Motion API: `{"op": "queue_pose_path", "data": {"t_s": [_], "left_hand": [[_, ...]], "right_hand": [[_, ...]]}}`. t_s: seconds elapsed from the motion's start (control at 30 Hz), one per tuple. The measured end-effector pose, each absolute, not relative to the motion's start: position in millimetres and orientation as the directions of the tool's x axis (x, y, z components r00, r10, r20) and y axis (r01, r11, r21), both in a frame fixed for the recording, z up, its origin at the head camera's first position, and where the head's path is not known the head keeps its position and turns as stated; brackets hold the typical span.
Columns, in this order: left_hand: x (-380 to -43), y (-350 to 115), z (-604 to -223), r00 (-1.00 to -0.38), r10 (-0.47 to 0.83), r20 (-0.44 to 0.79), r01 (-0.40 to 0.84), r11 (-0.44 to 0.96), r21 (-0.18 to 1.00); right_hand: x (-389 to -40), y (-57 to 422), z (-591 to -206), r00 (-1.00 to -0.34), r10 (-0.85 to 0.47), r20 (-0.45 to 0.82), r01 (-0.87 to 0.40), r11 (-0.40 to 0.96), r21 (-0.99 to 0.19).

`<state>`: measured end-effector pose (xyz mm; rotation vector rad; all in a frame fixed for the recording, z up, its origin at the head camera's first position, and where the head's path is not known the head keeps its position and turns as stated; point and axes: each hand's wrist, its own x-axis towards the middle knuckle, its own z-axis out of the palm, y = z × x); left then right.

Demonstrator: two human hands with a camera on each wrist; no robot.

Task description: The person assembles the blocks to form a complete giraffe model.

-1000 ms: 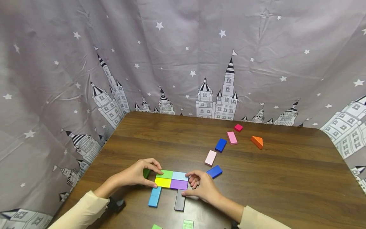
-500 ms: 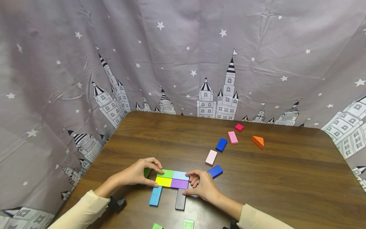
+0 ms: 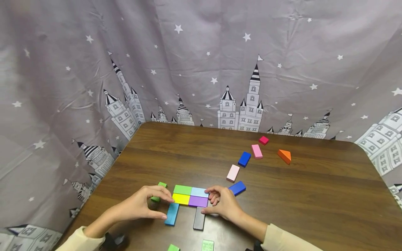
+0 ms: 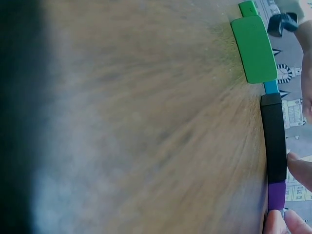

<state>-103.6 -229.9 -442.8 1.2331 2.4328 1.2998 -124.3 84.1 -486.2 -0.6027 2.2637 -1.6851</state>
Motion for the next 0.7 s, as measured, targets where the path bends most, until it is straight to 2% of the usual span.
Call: {"op": "queue_pose_path", "data": {"t_s": [0.33,0.6,0.7], "left_hand": [[-69,-224,-456,-0.554,0.769,0.319,0.676,0.192,0.712],[-50,-221,-459,-0.558,0.812,0.17,0.594,0.248,0.766],[-48,-220,-461,-0.539,0.828,0.155,0.576,0.229,0.784]], "right_hand": [[-124,85,-487,-0.882,-0.47,0.039,-0.167,0.233,-0.958],[-124,84,-488,-0.881,-0.472,0.045,-0.173,0.232,-0.957],[-125,84,-488,-0.88,-0.473,0.047,-0.176,0.231,-0.957]]}}
